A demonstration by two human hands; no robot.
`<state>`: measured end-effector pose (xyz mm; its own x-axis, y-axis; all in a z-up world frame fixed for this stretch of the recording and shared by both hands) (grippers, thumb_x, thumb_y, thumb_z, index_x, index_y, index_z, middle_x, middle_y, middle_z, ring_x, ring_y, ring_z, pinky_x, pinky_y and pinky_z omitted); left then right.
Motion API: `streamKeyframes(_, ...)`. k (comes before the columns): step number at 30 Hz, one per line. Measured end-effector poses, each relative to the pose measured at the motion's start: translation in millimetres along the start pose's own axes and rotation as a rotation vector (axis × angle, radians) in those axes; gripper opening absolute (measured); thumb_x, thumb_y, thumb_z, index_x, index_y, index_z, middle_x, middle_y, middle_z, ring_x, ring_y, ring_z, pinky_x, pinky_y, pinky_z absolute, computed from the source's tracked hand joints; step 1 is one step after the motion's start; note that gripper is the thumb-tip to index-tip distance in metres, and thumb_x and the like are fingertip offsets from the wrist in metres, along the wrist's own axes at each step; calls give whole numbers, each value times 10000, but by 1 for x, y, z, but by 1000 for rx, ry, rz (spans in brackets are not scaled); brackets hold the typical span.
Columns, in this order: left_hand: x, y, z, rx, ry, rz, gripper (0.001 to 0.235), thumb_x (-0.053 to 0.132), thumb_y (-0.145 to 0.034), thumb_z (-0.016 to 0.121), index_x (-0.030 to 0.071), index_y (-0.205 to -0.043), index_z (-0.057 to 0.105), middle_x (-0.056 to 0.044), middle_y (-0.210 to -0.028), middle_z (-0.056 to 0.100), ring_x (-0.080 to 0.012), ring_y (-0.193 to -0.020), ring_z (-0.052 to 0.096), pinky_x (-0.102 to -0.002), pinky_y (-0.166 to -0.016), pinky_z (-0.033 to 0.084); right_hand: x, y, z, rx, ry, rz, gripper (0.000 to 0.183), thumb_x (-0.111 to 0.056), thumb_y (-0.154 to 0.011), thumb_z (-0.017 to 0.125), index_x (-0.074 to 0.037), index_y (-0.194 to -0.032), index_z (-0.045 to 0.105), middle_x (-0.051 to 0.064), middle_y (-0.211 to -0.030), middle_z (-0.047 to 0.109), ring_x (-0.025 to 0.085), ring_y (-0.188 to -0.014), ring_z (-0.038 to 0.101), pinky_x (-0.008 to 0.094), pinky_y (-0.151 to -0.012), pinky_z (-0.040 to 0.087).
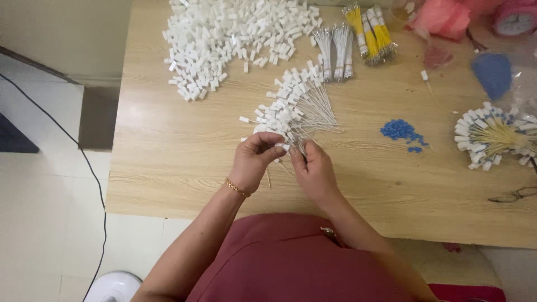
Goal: Assembling small plastic caps onto the ends of thin wires at a workstation.
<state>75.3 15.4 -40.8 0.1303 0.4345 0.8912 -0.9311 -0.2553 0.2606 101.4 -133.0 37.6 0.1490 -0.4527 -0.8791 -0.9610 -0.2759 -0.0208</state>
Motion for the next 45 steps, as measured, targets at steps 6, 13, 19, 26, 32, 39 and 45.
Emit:
streamKeyframes(6, -3, -18, -10, -3, -201, 41, 266, -46, -780, 758, 53, -1020, 702, -63, -936, 709, -127, -876, 657, -300, -809, 587, 19, -7, -7, 28, -457, 201, 236, -223, -1012, 513, -81, -852, 613, 11, -765, 623, 92, -713, 594, 244, -691, 521)
streamKeyframes(13, -38, -39, -40, -44, -799, 128, 257, -9, -789, 735, 183, -961, 750, -21, -890, 730, -172, -860, 702, -306, -784, 573, 122, -8, -17, 170, -700, 403, 228, -284, -1033, 466, -87, -974, 562, 70, -910, 700, 147, -854, 711, 274, -774, 593)
streamKeyframes(19, -46, -43, -42, -120, -1154, 387, 283, 68, -747, 732, 296, -915, 738, 105, -881, 705, -191, -926, 630, -335, -827, 522, 126, 7, -16, 215, -391, 438, 187, -192, -1014, 509, -73, -963, 644, 7, -601, 541, 50, -430, 455, 179, -398, 376)
streamKeyframes(26, -38, -7, 32, -317, -1571, 805, 116, 289, -765, 723, 331, -870, 695, 98, -884, 638, -179, -924, 579, -374, -807, 459, 142, 9, -4, 229, -482, 394, 210, -202, -1026, 467, -66, -993, 623, 16, -611, 485, 50, -422, 430, 178, -383, 346)
streamKeyframes(32, -91, -20, 35, -368, -1720, 745, 67, 261, -837, 613, 285, -860, 671, 48, -889, 619, -187, -969, 548, -396, -888, 402, 105, 12, -31, 266, -376, 384, 249, -252, -1039, 434, -67, -949, 575, 33, -596, 490, 87, -417, 424, 212, -381, 330)
streamKeyframes(39, -94, -22, 31, -396, -1722, 730, 59, 272, -832, 627, 279, -863, 676, 49, -917, 640, -172, -988, 558, -401, -912, 388, 90, 10, -36, 143, -347, 316, 258, -203, -986, 606, -47, -781, 604, 58, -491, 459, 116, -394, 396, 246, -384, 306)
streamKeyframes(45, -36, -31, 24, -320, -1636, 766, 153, 323, -736, 744, 313, -855, 649, 77, -881, 646, -186, -952, 585, -419, -867, 434, 73, 6, -38, 194, -511, 290, 180, -203, -1000, 577, -48, -949, 653, 84, -589, 540, 109, -419, 448, 226, -402, 371)
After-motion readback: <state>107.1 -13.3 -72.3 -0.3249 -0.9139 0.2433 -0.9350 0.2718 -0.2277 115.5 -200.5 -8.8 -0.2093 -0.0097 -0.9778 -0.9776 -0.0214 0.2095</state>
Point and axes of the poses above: each hand's wrist, its own y-axis away from the middle knuckle, its own z-axis out of the palm, x = y × z, the point moved 7 cm from there along -y, towards the middle knuckle
